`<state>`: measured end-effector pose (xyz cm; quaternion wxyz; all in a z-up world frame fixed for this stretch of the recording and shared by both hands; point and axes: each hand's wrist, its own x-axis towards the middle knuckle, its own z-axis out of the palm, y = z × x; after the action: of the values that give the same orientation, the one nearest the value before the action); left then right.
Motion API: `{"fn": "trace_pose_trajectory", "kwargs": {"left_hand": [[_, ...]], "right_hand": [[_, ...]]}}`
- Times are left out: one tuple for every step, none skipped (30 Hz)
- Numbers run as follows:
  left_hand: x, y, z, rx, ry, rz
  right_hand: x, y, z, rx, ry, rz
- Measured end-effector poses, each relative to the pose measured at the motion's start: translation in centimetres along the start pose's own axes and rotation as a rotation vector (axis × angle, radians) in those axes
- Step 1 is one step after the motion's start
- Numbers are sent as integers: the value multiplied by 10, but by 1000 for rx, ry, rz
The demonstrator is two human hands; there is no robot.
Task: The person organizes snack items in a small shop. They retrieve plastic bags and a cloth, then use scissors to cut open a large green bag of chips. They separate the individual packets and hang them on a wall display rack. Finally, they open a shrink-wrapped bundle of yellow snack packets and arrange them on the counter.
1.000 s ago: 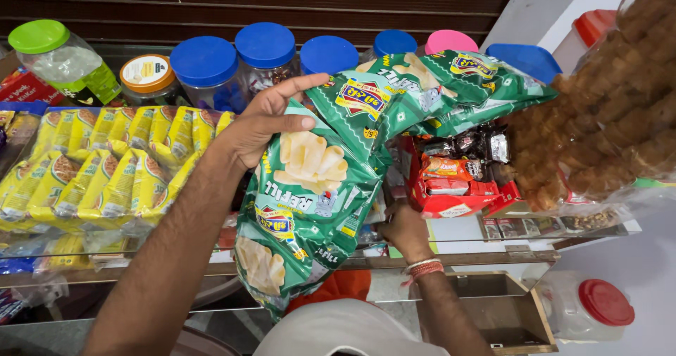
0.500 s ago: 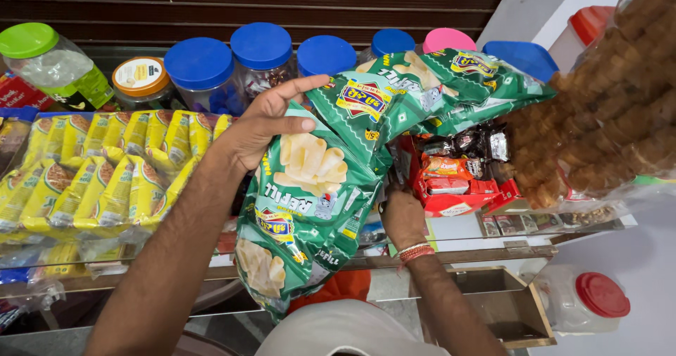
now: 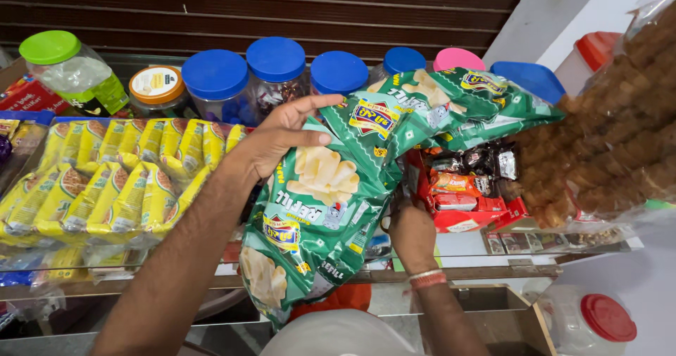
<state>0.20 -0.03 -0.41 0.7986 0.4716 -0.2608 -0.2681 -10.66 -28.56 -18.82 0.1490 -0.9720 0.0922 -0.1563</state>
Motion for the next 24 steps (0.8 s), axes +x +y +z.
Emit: {"fn": "trace_pose_trajectory", "kwargs": {"left_hand": [[1, -2, -2, -5, 14, 0], [2, -4, -3, -11, 27, -4], [3, -7, -5, -17, 40, -7], [4, -10, -6, -12, 44, -2], [5, -13, -7, -8, 47, 4], [7, -16, -9, -2, 50, 11], [7, -19, -11, 5, 58, 16], [8, -21, -14, 13, 68, 23], [8, -23, -16, 20, 78, 30], [9, -24, -17, 45, 95, 33], [10, -27, -18, 69, 113, 37], [11, -28, -19, 94, 130, 41], [12, -30, -20, 92, 167, 23], [13, -33, -19, 91, 204, 4], [14, -36, -17, 89, 241, -15], [13, -38, -16, 115, 256, -10], [13, -40, -15, 141, 270, -4], [11, -42, -14, 168, 285, 2], [10, -44, -13, 197, 295, 8], [8, -46, -12, 228, 305, 17], [7, -48, -11, 259, 316, 26], [5, -50, -11, 278, 378, 9], [4, -53, -11, 297, 441, -7], [2, -56, -11, 314, 506, -25]], "right_hand": [[0, -3, -2, 139, -7, 26], [-1, -6, -4, 277, -15, 55], [-2, -9, -6, 415, -24, 84], [-4, -13, -8, 612, -82, 160], [-7, -17, -9, 809, -141, 237], [-7, -22, -11, 1006, -199, 311], [-8, -25, -14, 1050, -195, 343], [-9, -30, -17, 1094, -193, 373], [-10, -34, -20, 1137, -191, 403], [-10, -38, -24, 1156, -204, 451], [-11, -42, -28, 1174, -218, 499], [-12, -46, -32, 1192, -230, 546], [-13, -50, -35, 1226, -280, 567], [-14, -54, -38, 1259, -331, 588], [-15, -58, -39, 1292, -383, 609], [-17, -62, -39, 1303, -385, 573], [-20, -66, -37, 1314, -387, 536], [-21, -67, -36, 1325, -390, 499], [-24, -68, -35, 1347, -346, 360], [-30, -71, -33, 1366, -302, 219], [-32, -71, -31, 1380, -258, 77], [-33, -71, -29, 1418, -282, 94], [-36, -72, -28, 1456, -307, 112], [-38, -72, -26, 1493, -334, 131]]}}
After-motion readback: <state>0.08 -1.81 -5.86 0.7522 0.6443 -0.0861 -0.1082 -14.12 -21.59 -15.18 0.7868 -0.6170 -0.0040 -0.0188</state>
